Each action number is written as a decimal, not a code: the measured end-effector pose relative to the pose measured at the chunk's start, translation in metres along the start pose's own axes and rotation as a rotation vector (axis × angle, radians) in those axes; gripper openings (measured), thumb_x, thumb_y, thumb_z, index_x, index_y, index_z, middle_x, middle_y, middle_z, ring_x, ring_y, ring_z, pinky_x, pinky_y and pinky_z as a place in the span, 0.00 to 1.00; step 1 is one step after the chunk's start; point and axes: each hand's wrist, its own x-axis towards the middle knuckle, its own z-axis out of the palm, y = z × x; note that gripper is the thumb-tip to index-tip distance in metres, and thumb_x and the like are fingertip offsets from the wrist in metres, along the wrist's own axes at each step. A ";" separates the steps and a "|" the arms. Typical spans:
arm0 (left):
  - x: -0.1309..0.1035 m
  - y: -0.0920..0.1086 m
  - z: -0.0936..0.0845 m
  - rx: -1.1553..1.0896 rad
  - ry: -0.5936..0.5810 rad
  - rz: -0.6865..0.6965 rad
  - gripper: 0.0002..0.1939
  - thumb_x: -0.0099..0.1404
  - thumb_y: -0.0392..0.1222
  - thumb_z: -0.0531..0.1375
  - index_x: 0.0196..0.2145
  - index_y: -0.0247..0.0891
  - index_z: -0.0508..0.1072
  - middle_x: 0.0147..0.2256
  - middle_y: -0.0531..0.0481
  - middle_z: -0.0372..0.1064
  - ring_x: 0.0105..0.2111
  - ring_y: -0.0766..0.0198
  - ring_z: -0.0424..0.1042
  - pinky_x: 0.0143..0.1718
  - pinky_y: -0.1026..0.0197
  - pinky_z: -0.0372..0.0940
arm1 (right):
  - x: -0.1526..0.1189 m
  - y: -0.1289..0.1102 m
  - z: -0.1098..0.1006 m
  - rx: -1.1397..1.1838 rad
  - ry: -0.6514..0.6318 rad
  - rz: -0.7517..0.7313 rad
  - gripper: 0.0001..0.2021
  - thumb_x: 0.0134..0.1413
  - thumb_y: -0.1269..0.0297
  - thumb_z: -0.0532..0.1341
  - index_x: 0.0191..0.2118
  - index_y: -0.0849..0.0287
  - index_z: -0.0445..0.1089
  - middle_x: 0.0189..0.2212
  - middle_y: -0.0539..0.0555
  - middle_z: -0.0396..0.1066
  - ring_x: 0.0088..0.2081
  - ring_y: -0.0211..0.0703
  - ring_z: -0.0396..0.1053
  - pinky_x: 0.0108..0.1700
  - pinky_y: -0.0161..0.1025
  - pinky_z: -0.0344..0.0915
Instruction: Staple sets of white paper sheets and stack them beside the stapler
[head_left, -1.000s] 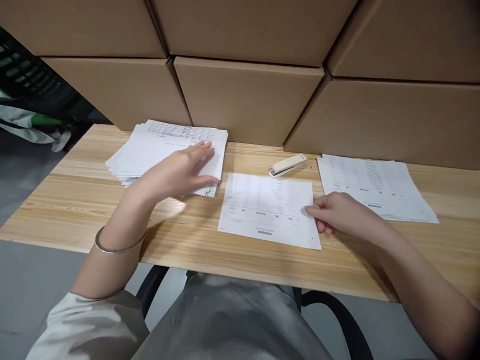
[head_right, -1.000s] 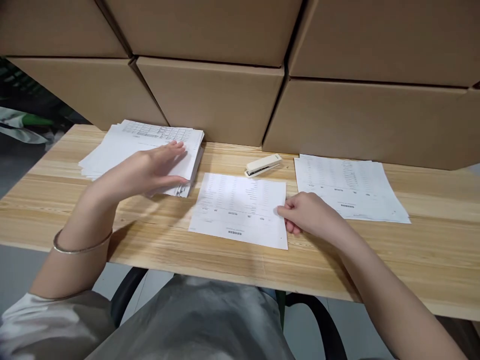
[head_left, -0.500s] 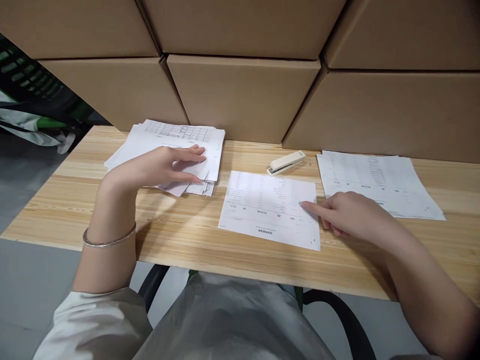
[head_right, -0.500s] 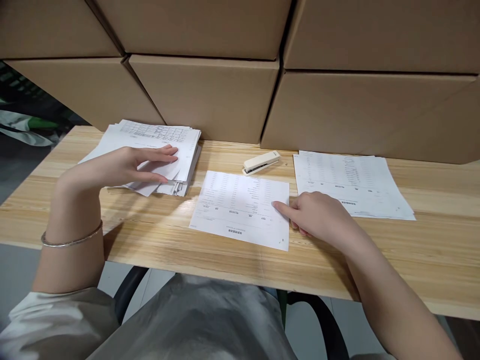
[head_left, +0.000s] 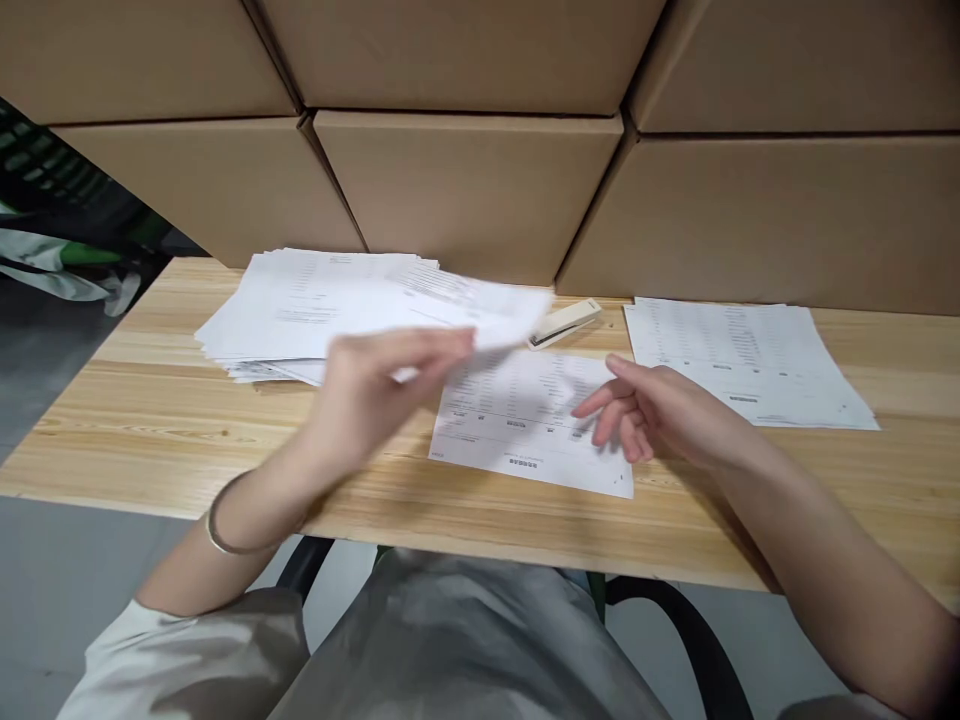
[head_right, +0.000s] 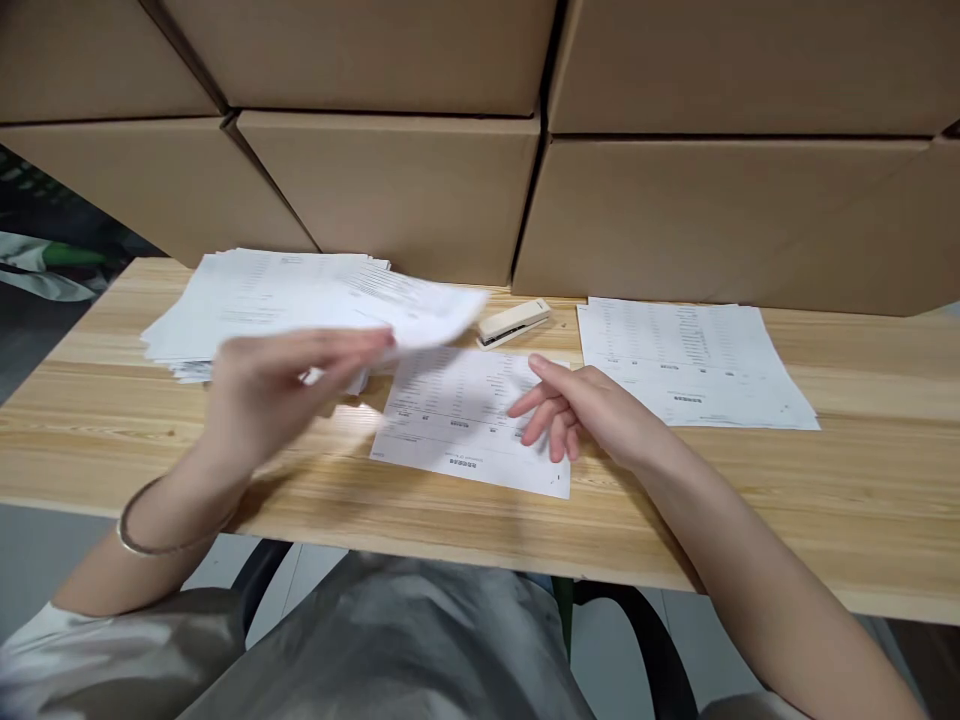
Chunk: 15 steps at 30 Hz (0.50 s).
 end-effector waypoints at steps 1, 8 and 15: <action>-0.008 0.010 0.012 -0.036 -0.096 0.092 0.11 0.68 0.36 0.59 0.46 0.45 0.79 0.47 0.51 0.78 0.45 0.61 0.79 0.47 0.59 0.77 | 0.001 0.000 0.002 0.059 -0.026 -0.009 0.36 0.49 0.29 0.55 0.33 0.63 0.78 0.24 0.61 0.76 0.17 0.40 0.67 0.17 0.36 0.58; -0.035 0.026 0.063 -0.198 -0.482 0.552 0.12 0.70 0.37 0.57 0.47 0.30 0.75 0.50 0.37 0.75 0.55 0.56 0.72 0.59 0.59 0.69 | 0.005 0.001 -0.006 -0.213 0.098 0.051 0.18 0.39 0.49 0.73 0.23 0.59 0.73 0.16 0.52 0.70 0.20 0.39 0.67 0.25 0.36 0.65; -0.023 0.006 0.055 -0.018 -0.340 0.407 0.15 0.70 0.36 0.56 0.53 0.32 0.71 0.50 0.37 0.75 0.56 0.55 0.71 0.58 0.52 0.70 | 0.021 0.011 -0.048 -0.375 0.031 0.031 0.20 0.44 0.50 0.71 0.19 0.59 0.66 0.15 0.49 0.66 0.19 0.32 0.58 0.23 0.33 0.54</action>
